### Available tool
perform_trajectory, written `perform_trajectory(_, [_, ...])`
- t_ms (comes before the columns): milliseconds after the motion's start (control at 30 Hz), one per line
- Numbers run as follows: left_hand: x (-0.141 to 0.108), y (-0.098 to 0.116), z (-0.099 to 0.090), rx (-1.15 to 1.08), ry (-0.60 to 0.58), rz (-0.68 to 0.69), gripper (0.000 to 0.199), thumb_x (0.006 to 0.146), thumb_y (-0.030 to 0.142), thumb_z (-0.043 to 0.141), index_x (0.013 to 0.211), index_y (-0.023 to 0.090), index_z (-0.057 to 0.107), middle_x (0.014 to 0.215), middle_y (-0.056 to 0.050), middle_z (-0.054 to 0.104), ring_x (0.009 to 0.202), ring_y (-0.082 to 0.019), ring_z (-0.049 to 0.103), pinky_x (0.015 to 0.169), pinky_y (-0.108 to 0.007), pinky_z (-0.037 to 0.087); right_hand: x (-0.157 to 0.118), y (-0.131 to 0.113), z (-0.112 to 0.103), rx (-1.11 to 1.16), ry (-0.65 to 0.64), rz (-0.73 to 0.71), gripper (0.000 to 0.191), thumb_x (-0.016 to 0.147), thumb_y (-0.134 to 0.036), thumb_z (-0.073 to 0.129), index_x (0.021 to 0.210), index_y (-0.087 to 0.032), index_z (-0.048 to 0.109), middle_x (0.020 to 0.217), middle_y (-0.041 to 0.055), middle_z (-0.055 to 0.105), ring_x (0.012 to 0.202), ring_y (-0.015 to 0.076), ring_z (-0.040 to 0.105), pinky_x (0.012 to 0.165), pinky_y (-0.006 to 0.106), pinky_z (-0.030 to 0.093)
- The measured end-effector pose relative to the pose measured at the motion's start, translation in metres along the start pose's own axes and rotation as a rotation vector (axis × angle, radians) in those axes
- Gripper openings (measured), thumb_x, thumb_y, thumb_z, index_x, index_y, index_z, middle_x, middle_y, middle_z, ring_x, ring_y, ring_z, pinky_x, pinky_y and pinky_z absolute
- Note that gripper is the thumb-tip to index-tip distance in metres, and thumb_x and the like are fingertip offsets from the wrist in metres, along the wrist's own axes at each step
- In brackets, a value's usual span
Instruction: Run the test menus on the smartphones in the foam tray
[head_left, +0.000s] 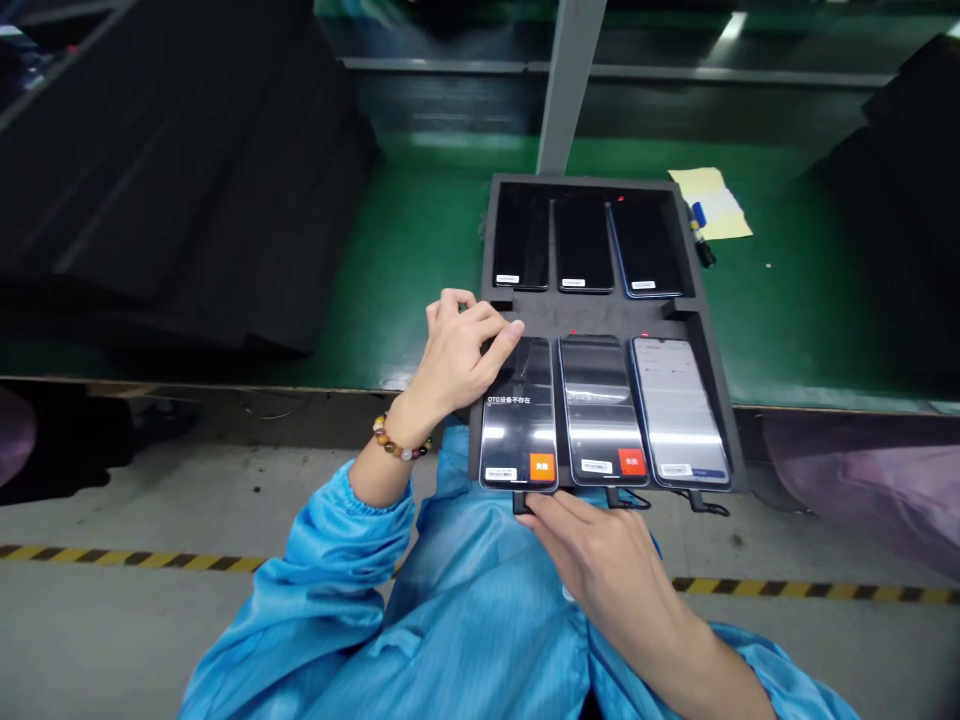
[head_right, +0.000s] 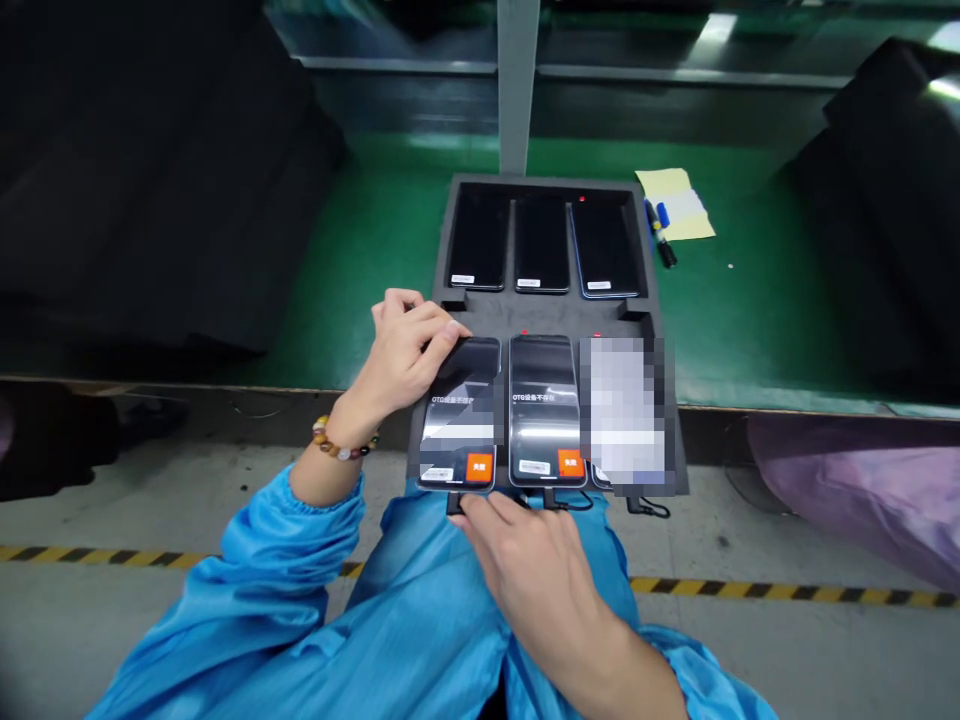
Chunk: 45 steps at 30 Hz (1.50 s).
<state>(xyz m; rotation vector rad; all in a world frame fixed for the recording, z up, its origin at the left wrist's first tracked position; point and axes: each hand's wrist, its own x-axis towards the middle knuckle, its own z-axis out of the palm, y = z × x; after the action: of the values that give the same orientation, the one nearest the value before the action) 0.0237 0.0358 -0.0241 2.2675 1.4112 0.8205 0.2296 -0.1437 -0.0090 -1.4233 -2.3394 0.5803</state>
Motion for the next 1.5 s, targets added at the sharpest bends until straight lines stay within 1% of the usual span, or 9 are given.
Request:
perform_trajectory(167, [-0.001,-0.001,0.002,0.001,0.010,-0.025,0.056,0.113,0.058,0.038,0.098,0.027,0.083,0.102,-0.007,0.078,0.120,-0.034,0.049,0.109,-0.058,0.033,0.002,-0.005,-0.002,-0.059,0.040,-0.051,0.033,0.116,-0.036,0.045,0.104,-0.021,0.072,0.074,-0.0028,0.070,0.055,0.0140,0.069,0.046,0.033,0.035])
perform_trajectory(267, [-0.002,-0.003,0.006,-0.043,0.055,-0.056,0.059,0.114,0.059,0.033,0.102,0.029,0.083,0.105,-0.006,0.080,0.119,-0.033,0.050,0.110,-0.059,0.032,-0.006,0.000,-0.017,-0.060,0.139,-0.146,0.030,0.112,-0.040,0.055,0.113,-0.015,0.072,0.084,0.0032,0.075,0.071,0.0170,0.073,0.055,0.031,0.049])
perform_trajectory(333, [-0.004,-0.005,0.008,-0.085,0.093,-0.081,0.061,0.114,0.059,0.030,0.104,0.029,0.083,0.107,-0.006,0.080,0.119,-0.033,0.051,0.111,-0.060,0.032,-0.020,0.015,-0.030,0.013,0.266,-0.191,0.032,0.108,-0.040,0.062,0.123,-0.012,0.071,0.101,0.0101,0.078,0.093,0.0220,0.076,0.077,0.035,0.061])
perform_trajectory(400, [-0.007,-0.006,0.010,-0.134,0.129,-0.088,0.059,0.114,0.059,0.031,0.107,0.030,0.082,0.111,-0.006,0.081,0.120,-0.033,0.053,0.112,-0.059,0.034,-0.040,0.038,-0.041,0.048,0.441,-0.182,0.029,0.104,-0.027,0.065,0.129,-0.013,0.069,0.111,0.0130,0.078,0.109,0.0269,0.074,0.095,0.044,0.062])
perform_trajectory(533, [-0.017,-0.005,0.009,-0.245,0.188,-0.053,0.047,0.114,0.052,0.039,0.120,0.028,0.079,0.131,-0.005,0.078,0.129,-0.028,0.062,0.118,-0.053,0.041,-0.077,0.085,-0.050,-0.058,0.663,0.070,0.042,0.096,-0.009,0.059,0.136,-0.019,0.070,0.117,0.0122,0.078,0.122,0.0330,0.070,0.100,0.053,0.058])
perform_trajectory(733, [-0.040,0.003,0.003,-0.295,0.160,-0.113,0.041,0.113,0.050,0.046,0.135,0.027,0.071,0.156,-0.008,0.063,0.148,-0.027,0.055,0.128,-0.049,0.041,-0.088,0.098,-0.044,-0.111,0.606,0.159,0.038,0.102,-0.018,0.053,0.135,-0.022,0.070,0.121,0.0111,0.080,0.127,0.0356,0.067,0.107,0.059,0.052])
perform_trajectory(1067, [-0.081,0.012,0.006,-0.410,0.095,-0.269,0.049,0.110,0.053,0.053,0.152,0.027,0.057,0.171,-0.012,0.047,0.161,-0.030,0.044,0.135,-0.055,0.034,-0.052,0.073,-0.049,-0.045,0.360,-0.097,0.044,0.100,-0.012,0.051,0.141,-0.020,0.063,0.129,0.0074,0.080,0.131,0.0298,0.063,0.108,0.051,0.040])
perform_trajectory(1333, [-0.091,0.022,0.011,-0.410,0.120,-0.309,0.048,0.111,0.050,0.052,0.154,0.029,0.056,0.172,-0.011,0.046,0.163,-0.030,0.040,0.137,-0.058,0.029,-0.051,0.074,-0.047,-0.040,0.308,-0.107,0.042,0.100,-0.012,0.050,0.140,-0.020,0.063,0.131,0.0064,0.080,0.134,0.0296,0.060,0.110,0.052,0.036])
perform_trajectory(1500, [-0.094,0.030,0.004,-0.456,0.035,-0.298,0.057,0.108,0.050,0.057,0.160,0.029,0.047,0.179,-0.013,0.033,0.167,-0.033,0.031,0.137,-0.060,0.027,-0.056,0.080,-0.051,-0.042,0.380,-0.088,0.042,0.101,-0.014,0.048,0.140,-0.021,0.064,0.129,0.0099,0.080,0.130,0.0322,0.062,0.107,0.054,0.037])
